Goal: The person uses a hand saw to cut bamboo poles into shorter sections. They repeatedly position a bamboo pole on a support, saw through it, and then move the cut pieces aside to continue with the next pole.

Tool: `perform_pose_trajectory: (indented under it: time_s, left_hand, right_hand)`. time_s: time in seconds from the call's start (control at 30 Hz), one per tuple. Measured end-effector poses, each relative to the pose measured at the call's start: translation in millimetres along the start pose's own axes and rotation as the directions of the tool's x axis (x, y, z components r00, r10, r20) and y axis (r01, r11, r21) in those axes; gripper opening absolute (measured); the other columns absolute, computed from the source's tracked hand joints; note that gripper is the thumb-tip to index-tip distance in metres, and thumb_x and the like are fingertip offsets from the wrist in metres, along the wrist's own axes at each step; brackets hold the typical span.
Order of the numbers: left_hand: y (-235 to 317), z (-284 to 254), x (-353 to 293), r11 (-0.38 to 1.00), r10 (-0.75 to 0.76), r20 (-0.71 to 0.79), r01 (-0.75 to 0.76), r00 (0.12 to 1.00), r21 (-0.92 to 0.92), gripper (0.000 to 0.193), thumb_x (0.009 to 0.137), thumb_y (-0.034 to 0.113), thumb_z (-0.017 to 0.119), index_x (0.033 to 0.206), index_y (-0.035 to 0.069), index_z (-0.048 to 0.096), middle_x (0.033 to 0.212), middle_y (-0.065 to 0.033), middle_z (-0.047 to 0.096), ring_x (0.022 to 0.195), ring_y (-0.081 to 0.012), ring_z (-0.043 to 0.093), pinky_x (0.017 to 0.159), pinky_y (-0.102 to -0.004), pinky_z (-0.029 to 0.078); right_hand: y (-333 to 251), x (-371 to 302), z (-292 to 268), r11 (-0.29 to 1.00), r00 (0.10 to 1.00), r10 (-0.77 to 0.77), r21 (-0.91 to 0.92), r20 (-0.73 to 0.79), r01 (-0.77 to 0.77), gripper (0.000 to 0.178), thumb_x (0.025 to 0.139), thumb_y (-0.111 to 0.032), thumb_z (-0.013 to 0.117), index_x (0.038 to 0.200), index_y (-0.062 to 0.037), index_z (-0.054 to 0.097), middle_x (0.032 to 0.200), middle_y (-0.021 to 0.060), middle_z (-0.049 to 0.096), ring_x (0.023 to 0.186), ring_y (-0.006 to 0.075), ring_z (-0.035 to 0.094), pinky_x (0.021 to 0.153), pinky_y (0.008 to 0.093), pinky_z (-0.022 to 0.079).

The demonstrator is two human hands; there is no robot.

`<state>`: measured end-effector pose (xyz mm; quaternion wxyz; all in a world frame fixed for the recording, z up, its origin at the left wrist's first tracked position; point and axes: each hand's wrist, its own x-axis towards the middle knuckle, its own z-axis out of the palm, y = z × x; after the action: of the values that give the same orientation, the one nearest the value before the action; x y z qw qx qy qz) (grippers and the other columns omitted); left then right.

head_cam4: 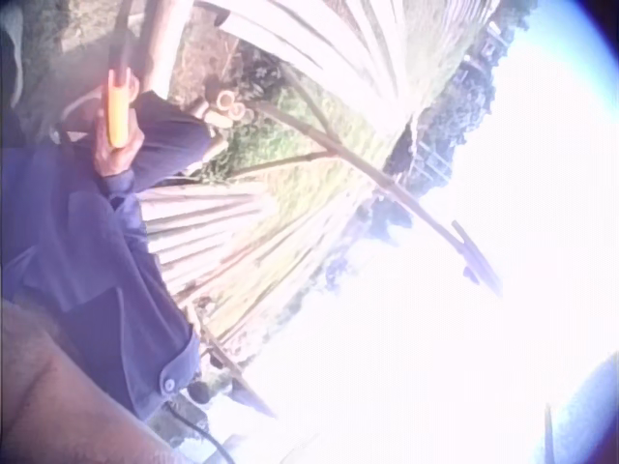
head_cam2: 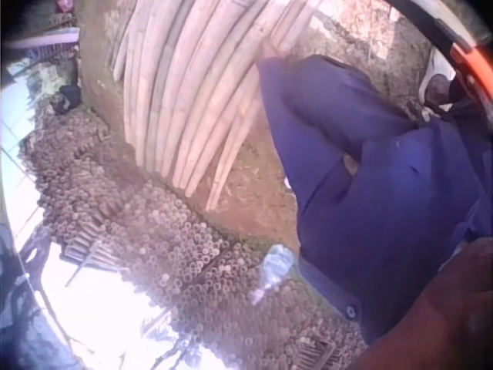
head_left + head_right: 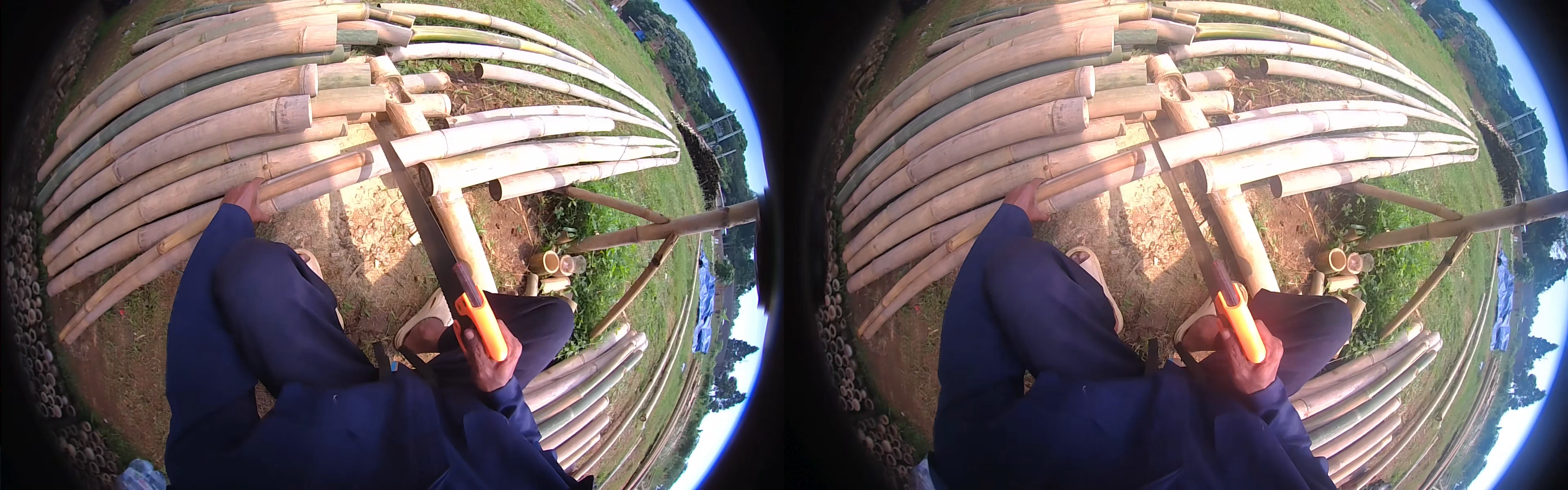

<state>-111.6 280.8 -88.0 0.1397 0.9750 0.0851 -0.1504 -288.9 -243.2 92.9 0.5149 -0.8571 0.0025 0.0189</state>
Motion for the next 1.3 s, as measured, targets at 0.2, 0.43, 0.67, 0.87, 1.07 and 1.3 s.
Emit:
perform_pose_trajectory:
  time_s: [0.2, 0.43, 0.67, 0.87, 1.07, 1.3]
  left_hand:
    - [-5, 5, 3, 0.998, 0.056, -0.032, -0.056, 0.998, 0.012, 0.105, 0.057, 0.033, 0.098, 0.146, 0.005, 0.050, 0.125, -0.0247, 0.069, 0.117, -0.0410, 0.067, 0.100, -0.0460, 0.053]
    - [-7, 8, 4, 0.996, 0.090, -0.046, -0.090, 0.995, -0.006, 0.104, 0.057, 0.031, 0.096, 0.147, 0.007, 0.051, 0.130, -0.0249, 0.067, 0.123, -0.0418, 0.063, 0.105, -0.0466, 0.050]
    - [0, 2, 3, 0.999, 0.021, -0.041, -0.019, 0.999, 0.035, 0.106, 0.059, 0.030, 0.095, 0.151, 0.007, 0.047, 0.131, -0.0273, 0.066, 0.124, -0.0430, 0.062, 0.107, -0.0475, 0.050]
    - [-1, 6, 1, 0.999, 0.036, -0.031, -0.036, 0.999, 0.025, 0.113, 0.057, 0.032, 0.098, 0.152, 0.003, 0.045, 0.131, -0.0279, 0.066, 0.124, -0.0422, 0.063, 0.106, -0.0467, 0.051]
    - [-3, 6, 5, 0.999, 0.001, -0.003, -0.001, 1.000, 0.038, 0.112, 0.056, 0.028, 0.095, 0.154, 0.007, 0.045, 0.130, -0.0278, 0.066, 0.124, -0.0432, 0.063, 0.107, -0.0470, 0.051]
    - [2, 3, 7, 0.996, -0.038, -0.004, 0.039, 0.999, 0.082, 0.114, 0.057, 0.032, 0.097, 0.153, 0.003, 0.044, 0.129, -0.0276, 0.067, 0.122, -0.0408, 0.065, 0.106, -0.0453, 0.051]
  right_hand:
    - [29, 13, 26, 0.999, 0.999, -0.008, 0.046, 0.033, 0.006, 0.017, 0.092, -0.015, 0.077, 0.097, 0.0001, 0.069, 0.071, 0.0077, 0.065, 0.061, 0.0140, 0.060, 0.061, 0.0298, 0.049]
    - [33, 10, 24, 0.999, 0.995, -0.038, 0.028, 0.091, 0.036, 0.020, 0.092, -0.013, 0.076, 0.104, 0.0019, 0.070, 0.074, 0.0092, 0.067, 0.064, 0.0159, 0.063, 0.064, 0.0316, 0.051]
    - [28, 14, 30, 0.999, 0.974, 0.035, -0.036, 0.225, -0.027, 0.012, 0.093, -0.006, 0.070, 0.101, 0.0036, 0.068, 0.080, 0.0151, 0.070, 0.072, 0.0223, 0.072, 0.068, 0.0337, 0.054]
    - [24, 17, 32, 0.993, 0.986, -0.120, 0.035, 0.116, 0.117, 0.014, 0.091, -0.003, 0.071, 0.103, 0.0046, 0.069, 0.080, 0.0143, 0.071, 0.072, 0.0223, 0.073, 0.068, 0.0334, 0.055]
    - [23, 24, 36, 0.997, 0.983, 0.027, 0.063, 0.180, -0.039, 0.015, 0.091, -0.001, 0.071, 0.105, 0.0043, 0.070, 0.079, 0.0120, 0.071, 0.073, 0.0171, 0.071, 0.068, 0.0321, 0.055]
    - [26, 19, 33, 0.991, 0.978, -0.129, 0.052, 0.165, 0.122, 0.014, 0.092, -0.001, 0.070, 0.105, 0.0038, 0.070, 0.081, 0.0130, 0.071, 0.074, 0.0186, 0.072, 0.068, 0.0319, 0.055]
